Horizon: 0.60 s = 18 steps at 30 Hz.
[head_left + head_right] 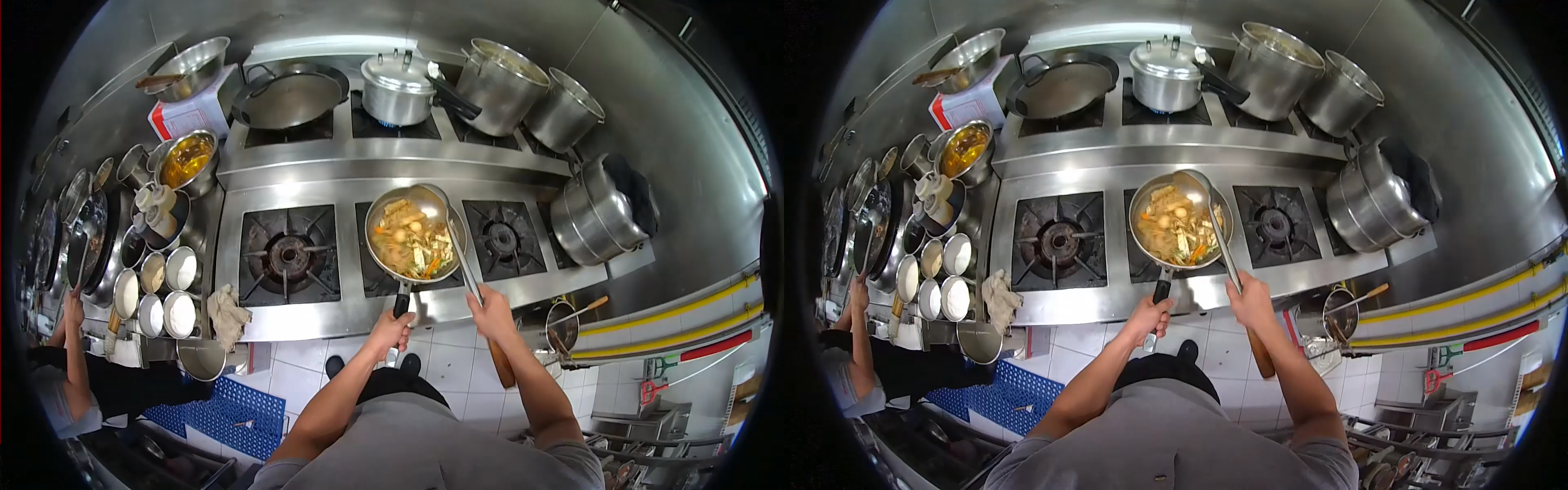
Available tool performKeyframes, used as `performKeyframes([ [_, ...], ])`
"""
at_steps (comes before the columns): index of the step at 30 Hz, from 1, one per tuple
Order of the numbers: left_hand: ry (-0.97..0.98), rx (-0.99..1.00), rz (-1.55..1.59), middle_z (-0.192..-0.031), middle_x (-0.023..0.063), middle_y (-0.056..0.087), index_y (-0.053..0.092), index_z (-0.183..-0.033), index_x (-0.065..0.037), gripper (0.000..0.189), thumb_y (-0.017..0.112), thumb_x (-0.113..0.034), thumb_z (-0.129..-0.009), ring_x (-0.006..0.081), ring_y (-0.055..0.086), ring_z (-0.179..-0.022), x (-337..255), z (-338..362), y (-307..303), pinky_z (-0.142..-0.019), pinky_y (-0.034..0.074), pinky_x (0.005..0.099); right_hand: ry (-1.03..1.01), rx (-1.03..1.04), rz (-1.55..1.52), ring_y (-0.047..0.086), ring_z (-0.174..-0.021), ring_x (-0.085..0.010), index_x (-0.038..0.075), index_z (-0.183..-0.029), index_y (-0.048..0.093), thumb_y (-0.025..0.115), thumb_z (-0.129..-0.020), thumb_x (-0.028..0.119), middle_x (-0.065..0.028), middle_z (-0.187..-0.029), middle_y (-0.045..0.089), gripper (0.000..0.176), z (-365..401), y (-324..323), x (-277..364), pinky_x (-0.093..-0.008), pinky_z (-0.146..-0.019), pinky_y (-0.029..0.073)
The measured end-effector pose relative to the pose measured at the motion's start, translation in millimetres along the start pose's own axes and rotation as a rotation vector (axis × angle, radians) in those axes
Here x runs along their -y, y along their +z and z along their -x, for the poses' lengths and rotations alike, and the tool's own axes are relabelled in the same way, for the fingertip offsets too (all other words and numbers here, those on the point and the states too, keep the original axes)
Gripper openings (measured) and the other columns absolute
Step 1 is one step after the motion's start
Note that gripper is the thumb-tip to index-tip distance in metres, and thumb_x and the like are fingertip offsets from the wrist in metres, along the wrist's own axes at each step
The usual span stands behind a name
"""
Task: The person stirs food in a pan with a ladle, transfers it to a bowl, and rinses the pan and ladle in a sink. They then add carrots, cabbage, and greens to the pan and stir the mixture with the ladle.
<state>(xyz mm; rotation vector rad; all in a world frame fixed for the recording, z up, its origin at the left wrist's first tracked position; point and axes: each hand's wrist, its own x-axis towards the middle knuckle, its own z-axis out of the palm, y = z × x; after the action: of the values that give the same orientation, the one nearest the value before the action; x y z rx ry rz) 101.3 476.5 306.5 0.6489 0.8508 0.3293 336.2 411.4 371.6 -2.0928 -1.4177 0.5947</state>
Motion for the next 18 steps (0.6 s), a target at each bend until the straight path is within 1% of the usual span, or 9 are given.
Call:
performKeyframes([
  [1, -0.004, -0.017, 0.03, -0.057, -0.0038, 0.041, 0.037, -0.09, -0.014, 0.023, 0.059, -0.019, -0.096, 0.0067, 0.038, -0.041, 5, -3, -2, -0.034, 0.033, 0.026, -0.181, -0.102, 0.194, 0.063, -0.056, -0.0418, 0.001, -0.105, 0.059, 0.061, -0.092, 0.021, -0.022, -0.064, 0.062, 0.025, -8, 10, -17, -0.0504, -0.052, 0.05],
  [4, 0.001, -0.003, 0.027, -0.057, -0.004, 0.041, 0.038, -0.092, -0.013, 0.022, 0.059, -0.019, -0.096, 0.0065, 0.037, -0.041, 13, -5, -6, -0.034, 0.033, 0.0257, -0.053, -0.009, 0.376, 0.061, -0.074, -0.0515, 0.0, -0.11, 0.059, 0.059, -0.089, 0.016, -0.0307, -0.073, 0.061, 0.027, -16, 25, -17, -0.0574, -0.068, 0.05],
  [7, 0.012, -0.025, 0.004, -0.058, -0.004, 0.041, 0.039, -0.094, -0.013, 0.021, 0.059, -0.019, -0.096, 0.0068, 0.038, -0.041, 13, -5, -7, -0.034, 0.034, 0.0264, -0.18, 0.049, 0.226, 0.062, -0.072, -0.0496, 0.001, -0.111, 0.058, 0.059, -0.089, 0.017, -0.0288, -0.071, 0.062, 0.027, 20, 13, -17, -0.0564, -0.066, 0.051],
  [8, 0.015, -0.034, -0.011, -0.058, -0.004, 0.041, 0.039, -0.095, -0.012, 0.021, 0.059, -0.019, -0.096, 0.0069, 0.038, -0.041, 14, -5, -4, -0.035, 0.034, 0.0266, -0.242, 0.022, 0.229, 0.063, -0.072, -0.0492, 0.0, -0.11, 0.056, 0.059, -0.09, 0.019, -0.0284, -0.071, 0.063, 0.028, 27, 2, -13, -0.0571, -0.067, 0.051],
  [11, 0.042, -0.064, -0.037, -0.059, -0.0027, 0.043, 0.041, -0.096, -0.009, 0.02, 0.059, -0.019, -0.095, 0.0081, 0.04, -0.041, 18, -4, 9, -0.035, 0.036, 0.028, -0.037, -0.022, 0.448, 0.064, -0.071, -0.0485, -0.002, -0.109, 0.054, 0.059, -0.091, 0.019, -0.028, -0.071, 0.064, 0.028, 14, 6, -16, -0.0575, -0.067, 0.052],
  [12, 0.059, -0.092, -0.048, -0.06, -0.0021, 0.043, 0.043, -0.096, -0.007, 0.019, 0.058, -0.018, -0.095, 0.0086, 0.041, -0.041, 21, -1, 17, -0.034, 0.038, 0.0283, -0.025, -0.062, 0.433, 0.062, -0.069, -0.0515, -0.003, -0.102, 0.054, 0.057, -0.092, 0.019, -0.0298, -0.072, 0.064, 0.024, 9, 9, -12, -0.0582, -0.065, 0.051],
  [15, 0.123, -0.142, -0.156, -0.06, 0.0009, 0.046, 0.044, -0.094, -0.002, 0.021, 0.058, -0.018, -0.094, 0.0108, 0.046, -0.04, 24, -11, 28, -0.033, 0.04, 0.0296, 0.013, -0.145, 0.385, 0.064, -0.059, -0.0428, -0.003, -0.101, 0.054, 0.057, -0.095, 0.021, -0.0236, -0.061, 0.06, 0.025, 19, 36, -18, -0.0518, -0.054, 0.051],
  [16, 0.136, -0.145, -0.156, -0.06, 0.0013, 0.046, 0.044, -0.094, -0.002, 0.021, 0.057, -0.018, -0.094, 0.0112, 0.046, -0.04, 25, -12, 30, -0.033, 0.04, 0.0299, 0.194, -0.053, 0.136, 0.062, -0.055, -0.0368, -0.002, -0.103, 0.054, 0.056, -0.096, 0.023, -0.0195, -0.06, 0.059, 0.027, 26, 37, -11, -0.0477, -0.05, 0.049],
  [18, 0.148, -0.146, -0.152, -0.06, 0.0018, 0.046, 0.043, -0.093, -0.002, 0.021, 0.057, -0.017, -0.094, 0.0118, 0.046, -0.039, 24, -12, 31, -0.033, 0.04, 0.0301, 0.537, 0.143, -0.363, 0.059, -0.046, -0.0248, -0.001, -0.106, 0.054, 0.054, -0.098, 0.028, -0.0114, -0.058, 0.056, 0.03, 47, 24, 34, -0.0395, -0.042, 0.046],
])
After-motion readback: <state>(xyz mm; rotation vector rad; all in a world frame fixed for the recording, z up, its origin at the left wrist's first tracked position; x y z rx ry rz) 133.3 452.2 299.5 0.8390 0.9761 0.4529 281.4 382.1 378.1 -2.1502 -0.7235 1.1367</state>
